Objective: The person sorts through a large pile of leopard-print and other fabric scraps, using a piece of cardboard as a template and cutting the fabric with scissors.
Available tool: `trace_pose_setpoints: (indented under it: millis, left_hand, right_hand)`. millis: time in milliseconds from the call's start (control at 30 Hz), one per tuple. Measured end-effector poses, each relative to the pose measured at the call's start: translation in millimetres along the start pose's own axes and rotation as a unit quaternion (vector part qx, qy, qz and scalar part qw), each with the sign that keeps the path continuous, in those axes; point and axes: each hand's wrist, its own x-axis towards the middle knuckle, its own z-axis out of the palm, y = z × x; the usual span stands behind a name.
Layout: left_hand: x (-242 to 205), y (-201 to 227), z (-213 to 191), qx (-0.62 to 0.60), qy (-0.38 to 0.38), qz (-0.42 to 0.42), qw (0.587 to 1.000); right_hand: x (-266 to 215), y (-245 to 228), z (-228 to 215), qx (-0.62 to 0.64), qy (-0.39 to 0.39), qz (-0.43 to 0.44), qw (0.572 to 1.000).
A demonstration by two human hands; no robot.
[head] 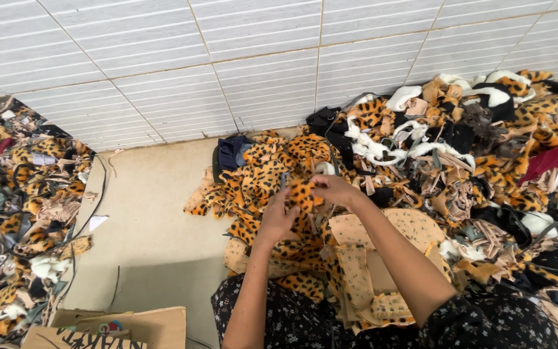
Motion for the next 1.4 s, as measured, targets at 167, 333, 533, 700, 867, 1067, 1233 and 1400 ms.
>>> trace_pose_setpoints:
  millis: [167, 333, 533, 700, 867, 1067, 1233, 1400]
  left_hand:
    - [-5, 10, 2, -0.206, 0.009, 0.039, 0.978]
    - [7, -2, 6, -0.246, 0.057, 0.083, 0.964]
    - [0, 15, 14, -0.284, 0.151, -0.008, 0.947]
    - [-62, 107, 18, -0.526, -0.051, -0.016, 0.849]
    - [-14, 72, 47, -0.659, -0.067, -0.046, 0.747]
    - [-12, 62, 64, -0.68, -0.049, -0.013, 0.731]
    - [-30, 80, 86, -0.659, -0.016, -0.028, 0.751]
    - [-43, 45, 136, -0.452, 0.0, -0.062, 0.89]
  right_hand:
    - [-58, -56, 1, 0.129, -0.038, -0.032, 0.99]
    - [-57, -56, -9, 0.095, -0.031, -0.106, 0.989]
    - [-70, -49, -13, -0.018, 0.093, -0.211, 0.973]
    - [-106, -50, -8, -0.214, 0.138, -0.345, 0.903]
    - [-172, -61, -6, -0.227, 0.1, -0.397, 0.884]
    - [-187, 16, -31, -0.163, 0.098, -0.329, 0.925]
    - [-214, 53, -58, -0.019, 0.108, -0.216, 0.97]
    - [-254, 98, -68, 0.239, 0.136, -0.093, 0.957]
